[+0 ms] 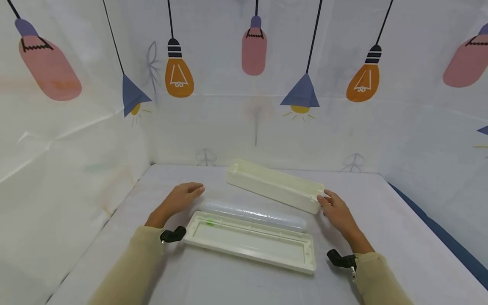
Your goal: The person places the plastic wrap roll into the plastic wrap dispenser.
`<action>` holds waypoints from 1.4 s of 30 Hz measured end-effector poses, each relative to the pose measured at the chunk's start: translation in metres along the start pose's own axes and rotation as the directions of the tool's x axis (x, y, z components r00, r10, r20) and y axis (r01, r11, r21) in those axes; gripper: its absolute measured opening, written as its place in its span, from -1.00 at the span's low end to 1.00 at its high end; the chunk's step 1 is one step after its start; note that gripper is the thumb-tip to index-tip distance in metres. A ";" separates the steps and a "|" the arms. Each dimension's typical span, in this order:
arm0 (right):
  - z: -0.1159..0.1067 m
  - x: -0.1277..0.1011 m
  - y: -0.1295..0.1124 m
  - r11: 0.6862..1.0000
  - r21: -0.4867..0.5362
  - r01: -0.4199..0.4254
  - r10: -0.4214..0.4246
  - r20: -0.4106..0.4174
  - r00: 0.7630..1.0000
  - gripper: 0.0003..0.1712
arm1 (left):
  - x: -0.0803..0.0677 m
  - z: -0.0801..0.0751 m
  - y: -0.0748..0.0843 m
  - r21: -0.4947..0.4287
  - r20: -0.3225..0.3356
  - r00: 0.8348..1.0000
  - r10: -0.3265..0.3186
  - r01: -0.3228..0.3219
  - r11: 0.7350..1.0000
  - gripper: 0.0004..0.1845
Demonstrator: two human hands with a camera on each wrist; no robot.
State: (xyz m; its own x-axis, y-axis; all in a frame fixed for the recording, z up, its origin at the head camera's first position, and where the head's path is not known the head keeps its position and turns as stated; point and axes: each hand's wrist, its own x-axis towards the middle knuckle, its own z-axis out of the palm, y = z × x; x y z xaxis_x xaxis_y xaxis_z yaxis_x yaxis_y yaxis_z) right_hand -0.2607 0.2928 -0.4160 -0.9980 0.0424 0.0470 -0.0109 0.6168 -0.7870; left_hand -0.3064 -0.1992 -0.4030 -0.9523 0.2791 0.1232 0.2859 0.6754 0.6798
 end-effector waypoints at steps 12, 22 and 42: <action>-0.008 0.007 -0.001 1.000 0.028 -0.004 0.003 0.066 0.998 -0.09 | 0.037 0.007 0.007 -0.044 0.097 0.995 -0.017 0.021 0.999 -0.45; -0.010 0.012 -0.003 0.992 0.128 -0.013 0.000 0.098 0.995 -0.09 | 0.066 0.004 0.017 -0.269 0.218 0.958 -0.187 0.243 0.932 -0.36; -0.008 0.006 0.002 0.977 0.203 -0.057 0.038 0.095 0.995 -0.12 | 0.101 0.040 0.036 -0.486 0.176 0.935 -0.308 0.354 0.799 -0.42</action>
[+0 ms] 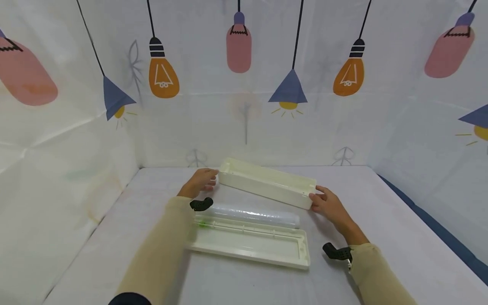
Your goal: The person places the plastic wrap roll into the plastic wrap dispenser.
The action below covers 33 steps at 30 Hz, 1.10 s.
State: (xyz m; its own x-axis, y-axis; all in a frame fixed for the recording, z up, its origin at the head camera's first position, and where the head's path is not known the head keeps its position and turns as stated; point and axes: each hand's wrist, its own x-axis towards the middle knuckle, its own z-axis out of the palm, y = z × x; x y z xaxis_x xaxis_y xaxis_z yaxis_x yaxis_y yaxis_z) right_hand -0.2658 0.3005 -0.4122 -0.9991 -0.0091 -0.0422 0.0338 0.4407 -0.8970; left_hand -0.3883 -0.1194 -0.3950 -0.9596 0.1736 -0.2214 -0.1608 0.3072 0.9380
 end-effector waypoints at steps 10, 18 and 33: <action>0.002 0.002 0.004 1.000 0.006 -0.005 0.005 -0.021 1.000 -0.12 | 0.011 0.004 0.003 -0.003 0.015 1.000 0.004 -0.004 1.000 -0.43; 0.004 -0.001 0.004 1.000 -0.006 -0.005 0.005 -0.024 1.000 -0.12 | 0.015 0.011 0.002 -0.023 0.008 1.000 -0.006 0.007 1.000 -0.42; 0.005 -0.002 0.003 0.999 0.037 0.028 -0.028 -0.012 1.000 -0.12 | 0.012 0.009 0.003 0.019 0.049 0.997 0.064 -0.065 0.998 -0.41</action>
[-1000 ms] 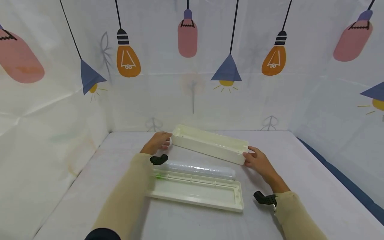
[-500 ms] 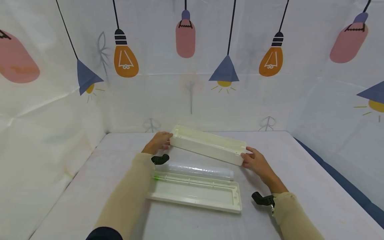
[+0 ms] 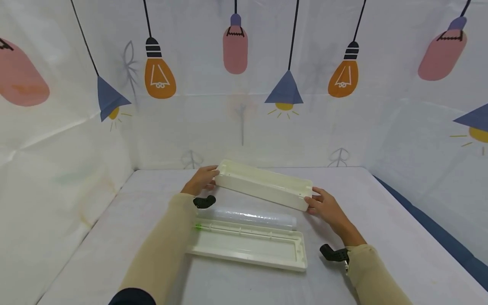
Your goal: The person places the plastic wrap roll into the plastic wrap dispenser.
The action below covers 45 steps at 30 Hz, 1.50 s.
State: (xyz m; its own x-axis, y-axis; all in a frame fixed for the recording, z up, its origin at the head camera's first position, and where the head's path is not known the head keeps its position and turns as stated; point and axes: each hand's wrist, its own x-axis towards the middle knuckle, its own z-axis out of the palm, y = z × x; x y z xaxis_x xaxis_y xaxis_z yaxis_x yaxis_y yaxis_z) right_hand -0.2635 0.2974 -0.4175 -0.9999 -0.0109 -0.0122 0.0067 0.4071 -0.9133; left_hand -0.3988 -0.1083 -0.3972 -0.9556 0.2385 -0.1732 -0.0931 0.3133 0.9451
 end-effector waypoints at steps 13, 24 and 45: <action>0.005 0.000 -0.002 1.000 -0.016 0.010 -0.010 -0.047 0.999 -0.12 | -0.002 -0.010 0.003 0.059 0.037 0.999 0.005 -0.007 0.998 -0.42; 0.006 0.000 0.001 1.000 -0.017 0.023 -0.024 -0.072 0.997 -0.16 | -0.003 -0.013 0.002 0.026 0.022 1.000 0.021 -0.022 0.999 -0.41; 0.004 0.001 -0.015 0.998 0.023 0.061 -0.060 -0.021 0.998 -0.21 | -0.011 -0.024 0.004 -0.026 0.021 0.998 0.062 -0.062 0.998 -0.51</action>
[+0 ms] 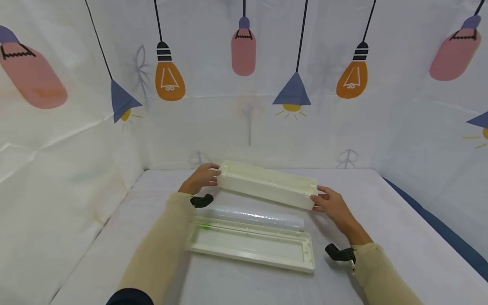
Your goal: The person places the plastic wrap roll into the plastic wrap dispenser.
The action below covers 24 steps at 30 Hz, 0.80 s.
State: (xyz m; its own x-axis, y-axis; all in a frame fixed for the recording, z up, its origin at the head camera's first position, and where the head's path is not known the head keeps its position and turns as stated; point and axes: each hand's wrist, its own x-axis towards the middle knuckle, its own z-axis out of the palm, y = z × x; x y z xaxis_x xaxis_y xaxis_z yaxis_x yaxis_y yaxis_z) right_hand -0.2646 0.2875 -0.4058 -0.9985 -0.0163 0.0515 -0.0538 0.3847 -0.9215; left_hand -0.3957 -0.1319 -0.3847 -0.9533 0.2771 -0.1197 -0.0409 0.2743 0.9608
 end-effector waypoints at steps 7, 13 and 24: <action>-0.001 0.004 -0.005 1.000 0.008 0.011 -0.011 0.047 0.999 -0.21 | -0.007 -0.004 -0.006 0.011 -0.036 0.999 -0.001 0.001 1.000 -0.51; -0.002 0.010 -0.007 1.000 0.026 0.002 -0.005 0.107 0.994 -0.19 | -0.014 -0.012 -0.010 0.034 -0.008 1.000 0.016 -0.016 0.999 -0.47; 0.004 0.021 -0.006 0.999 0.030 -0.010 0.005 0.157 0.988 -0.25 | -0.031 -0.022 -0.018 0.045 -0.005 1.000 -0.011 0.011 0.999 -0.37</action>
State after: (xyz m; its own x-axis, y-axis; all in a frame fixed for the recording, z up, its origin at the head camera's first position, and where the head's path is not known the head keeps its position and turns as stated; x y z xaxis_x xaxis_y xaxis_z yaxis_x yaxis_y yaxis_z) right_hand -0.2856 0.2810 -0.4008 -0.9872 -0.1589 -0.0138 -0.0443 0.3567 -0.9332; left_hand -0.3721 -0.1656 -0.3926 -0.9544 0.2692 -0.1289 -0.0379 0.3190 0.9470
